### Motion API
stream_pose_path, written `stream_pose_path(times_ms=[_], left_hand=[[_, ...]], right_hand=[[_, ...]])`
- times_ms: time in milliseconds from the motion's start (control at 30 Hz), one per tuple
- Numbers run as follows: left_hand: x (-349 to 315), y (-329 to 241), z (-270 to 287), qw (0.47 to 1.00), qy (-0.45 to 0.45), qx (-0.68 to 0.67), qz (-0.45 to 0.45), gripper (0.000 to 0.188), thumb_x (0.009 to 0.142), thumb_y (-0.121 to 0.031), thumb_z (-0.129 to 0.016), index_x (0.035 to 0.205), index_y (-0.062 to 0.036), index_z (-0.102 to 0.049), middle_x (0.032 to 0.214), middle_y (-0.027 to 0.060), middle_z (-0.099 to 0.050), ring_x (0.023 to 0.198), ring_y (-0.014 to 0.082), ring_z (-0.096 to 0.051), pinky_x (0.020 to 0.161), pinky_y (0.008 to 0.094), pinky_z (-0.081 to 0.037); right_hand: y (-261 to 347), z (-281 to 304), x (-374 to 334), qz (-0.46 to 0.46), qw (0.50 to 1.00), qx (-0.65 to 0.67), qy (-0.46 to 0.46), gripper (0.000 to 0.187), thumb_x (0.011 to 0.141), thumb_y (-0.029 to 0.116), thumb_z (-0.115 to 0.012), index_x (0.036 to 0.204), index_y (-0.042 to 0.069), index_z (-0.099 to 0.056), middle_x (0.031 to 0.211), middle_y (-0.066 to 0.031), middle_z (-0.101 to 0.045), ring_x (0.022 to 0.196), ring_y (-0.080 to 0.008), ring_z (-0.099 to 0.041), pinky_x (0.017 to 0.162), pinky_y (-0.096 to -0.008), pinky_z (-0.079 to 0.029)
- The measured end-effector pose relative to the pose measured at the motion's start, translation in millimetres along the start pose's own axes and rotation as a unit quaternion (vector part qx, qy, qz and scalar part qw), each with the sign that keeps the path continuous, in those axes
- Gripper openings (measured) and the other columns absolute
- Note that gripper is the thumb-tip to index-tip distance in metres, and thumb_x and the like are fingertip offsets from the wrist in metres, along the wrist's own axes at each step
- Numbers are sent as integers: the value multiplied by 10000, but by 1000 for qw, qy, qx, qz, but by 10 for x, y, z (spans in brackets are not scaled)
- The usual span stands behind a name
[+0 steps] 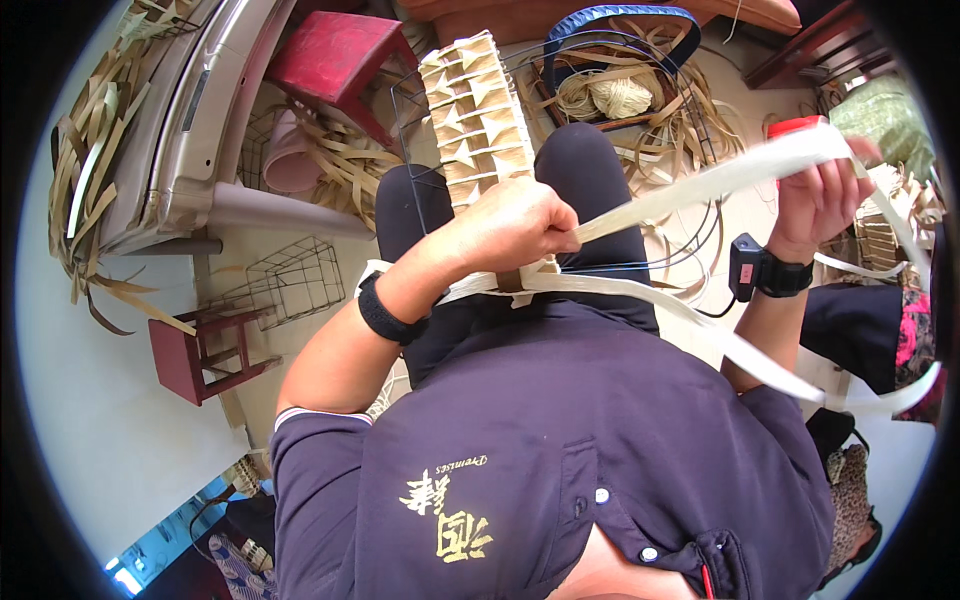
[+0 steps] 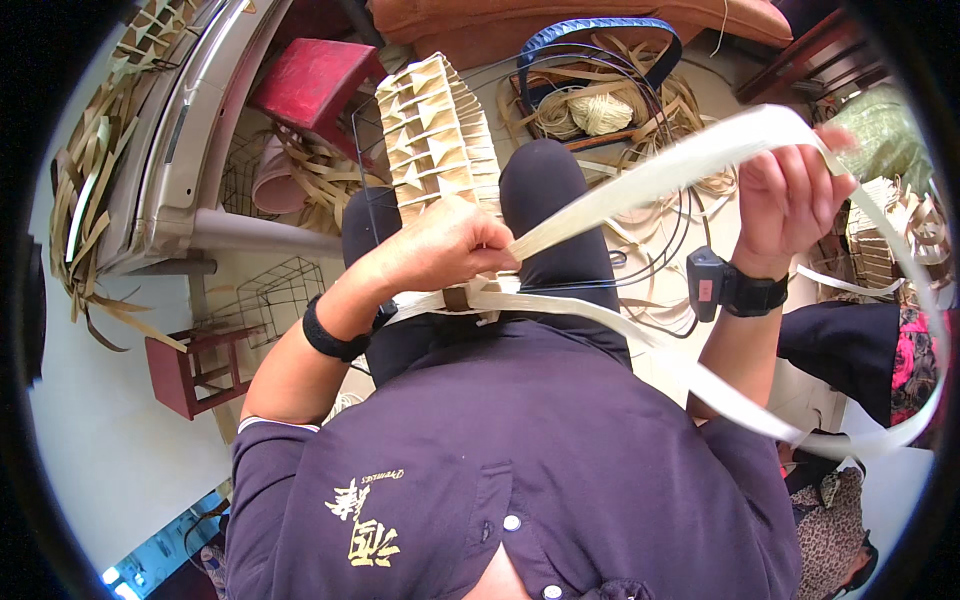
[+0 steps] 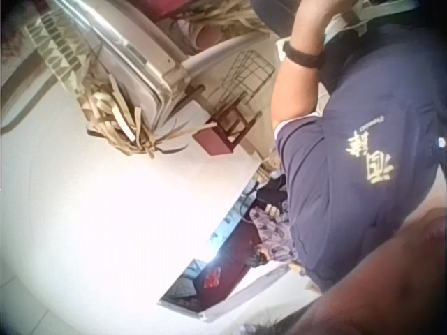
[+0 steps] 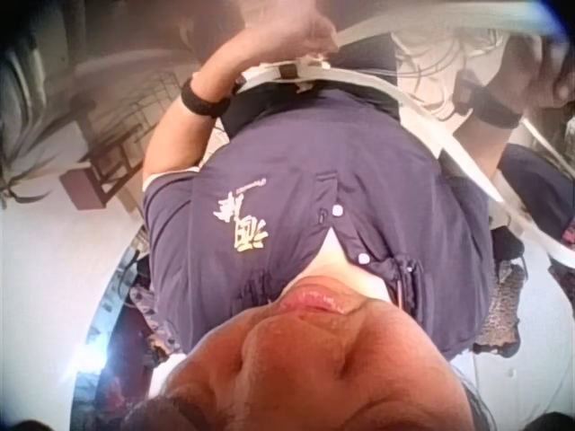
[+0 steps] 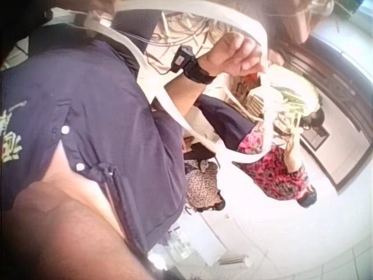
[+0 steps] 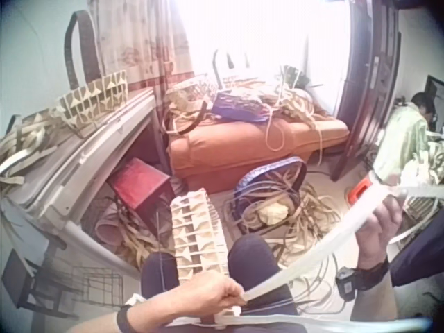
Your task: The person weaves a long bamboo strip through a structured frame by hand, pulling the strip through multiple slots and securing it.
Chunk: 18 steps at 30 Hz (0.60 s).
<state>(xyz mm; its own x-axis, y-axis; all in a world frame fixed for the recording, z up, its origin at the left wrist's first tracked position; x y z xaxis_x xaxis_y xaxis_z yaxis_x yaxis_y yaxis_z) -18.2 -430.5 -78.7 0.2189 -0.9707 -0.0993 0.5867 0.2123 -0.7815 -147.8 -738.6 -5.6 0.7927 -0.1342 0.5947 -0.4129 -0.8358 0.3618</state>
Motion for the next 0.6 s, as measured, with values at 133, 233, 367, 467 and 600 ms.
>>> stream_pose_path(times_ms=[133,233,367,467,600], left_hand=[[55,-323,134,976,-192,-18,-98,146,857,-159,-817,921,-40,-763,730,94,-689,628,178,-634,622,316,-515],[-10,-553,298,961,-245,-1,-126,160,853,-180,-819,887,-41,-749,710,103,-655,598,212,-606,603,334,-502],[-380,-316,333,971,-235,48,-4,178,861,-207,-813,863,-43,-743,704,130,-634,592,281,-598,592,378,-490],[-846,71,171,975,-179,113,61,185,868,-219,-807,882,-41,-756,729,139,-661,615,286,-638,598,387,-499],[-1285,272,-91,965,-151,76,200,227,884,-247,-798,926,-26,-770,773,142,-708,649,284,-682,617,375,-524]], right_hand=[[-842,1,-173,-228,912,-315,-129,640,874,75,-730,1469,2,-503,846,11,-590,724,-67,-517,657,-225,-415],[-1326,-26,-442,-434,823,-363,-54,601,896,28,-745,1451,-5,-518,846,20,-619,714,-28,-543,609,-195,-412],[-1217,12,-437,-336,760,-556,18,241,888,-17,-744,1126,21,-755,826,26,-638,702,-42,-566,624,-214,-434],[-1487,-210,-368,-260,739,-605,146,213,850,-20,-760,1059,21,-757,952,-76,-707,841,-191,-689,715,-306,-537],[-1892,-210,-453,-213,705,-643,211,209,854,36,-769,1059,27,-727,976,-128,-700,868,-331,-691,767,-388,-561]])
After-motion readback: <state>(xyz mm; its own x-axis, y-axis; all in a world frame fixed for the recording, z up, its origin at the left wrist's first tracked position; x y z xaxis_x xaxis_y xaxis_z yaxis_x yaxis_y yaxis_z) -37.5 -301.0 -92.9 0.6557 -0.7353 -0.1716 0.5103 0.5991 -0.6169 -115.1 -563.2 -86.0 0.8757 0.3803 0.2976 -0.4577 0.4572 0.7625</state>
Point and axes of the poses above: each hand's wrist, its own x-axis towards the middle knuckle, its own z-axis out of the back of the hand, y = z × x, the point moved 3 cm from there along x, towards the middle knuckle
